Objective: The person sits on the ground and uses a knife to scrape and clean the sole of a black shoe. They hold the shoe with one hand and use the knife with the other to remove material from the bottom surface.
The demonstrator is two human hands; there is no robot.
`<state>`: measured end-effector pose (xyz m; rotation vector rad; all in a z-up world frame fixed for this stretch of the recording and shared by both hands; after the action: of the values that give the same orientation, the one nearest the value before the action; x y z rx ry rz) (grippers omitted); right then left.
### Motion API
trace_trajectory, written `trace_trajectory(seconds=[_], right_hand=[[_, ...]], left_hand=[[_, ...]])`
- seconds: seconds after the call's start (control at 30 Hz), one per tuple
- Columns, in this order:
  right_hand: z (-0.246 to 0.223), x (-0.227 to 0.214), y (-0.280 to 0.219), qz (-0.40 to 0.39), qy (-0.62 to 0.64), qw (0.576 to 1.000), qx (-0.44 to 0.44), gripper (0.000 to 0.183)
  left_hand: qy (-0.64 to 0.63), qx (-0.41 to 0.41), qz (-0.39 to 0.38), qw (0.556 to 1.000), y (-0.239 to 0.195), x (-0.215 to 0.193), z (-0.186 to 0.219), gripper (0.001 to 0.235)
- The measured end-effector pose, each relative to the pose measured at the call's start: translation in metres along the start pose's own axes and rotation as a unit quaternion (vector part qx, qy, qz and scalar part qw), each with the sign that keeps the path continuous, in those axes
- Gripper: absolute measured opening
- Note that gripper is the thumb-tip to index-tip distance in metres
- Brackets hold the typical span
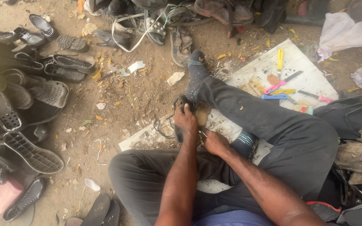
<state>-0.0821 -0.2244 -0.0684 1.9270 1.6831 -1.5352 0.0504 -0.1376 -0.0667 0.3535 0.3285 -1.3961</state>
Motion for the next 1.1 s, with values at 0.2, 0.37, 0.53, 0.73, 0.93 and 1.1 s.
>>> trace_trajectory(seconds=[0.2, 0.37, 0.53, 0.73, 0.93, 1.1], right_hand=[[0.0, -0.012, 0.008, 0.023, 0.097, 0.991, -0.093, 0.04], [-0.023, -0.01, 0.017, 0.01, 0.094, 0.992, -0.079, 0.035], [-0.01, -0.018, -0.044, -0.051, 0.058, 0.995, -0.055, 0.04], [-0.032, -0.024, -0.036, -0.012, 0.075, 0.993, -0.086, 0.031], [-0.04, -0.01, -0.102, -0.078, 0.047, 0.996, -0.016, 0.055], [-0.04, 0.003, -0.079, -0.025, 0.056, 0.997, -0.053, 0.034]], left_hand=[[0.102, 0.209, -0.217, 0.948, 0.014, -0.05, 0.007, 0.017], [-0.206, 0.016, -0.266, 0.942, 0.026, -0.048, -0.022, 0.013], [-0.301, -0.068, -0.266, 0.913, 0.03, -0.04, -0.034, 0.013], [-0.411, -0.095, -0.268, 0.866, 0.033, -0.042, -0.039, 0.007], [-0.45, -0.106, -0.256, 0.849, 0.03, -0.042, -0.048, 0.006], [-0.538, -0.153, -0.234, 0.795, 0.024, -0.04, -0.05, 0.014]])
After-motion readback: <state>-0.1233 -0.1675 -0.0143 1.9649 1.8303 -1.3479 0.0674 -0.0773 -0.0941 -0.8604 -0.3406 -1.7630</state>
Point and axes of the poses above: each hand's wrist, its own y-axis towards the middle knuckle, its own x-axis out of the palm, z = x × y, the point moved 5 cm from there along y, towards the middle knuckle, and after that the axes turned 8 degrees about x, right-handed, at the moved point
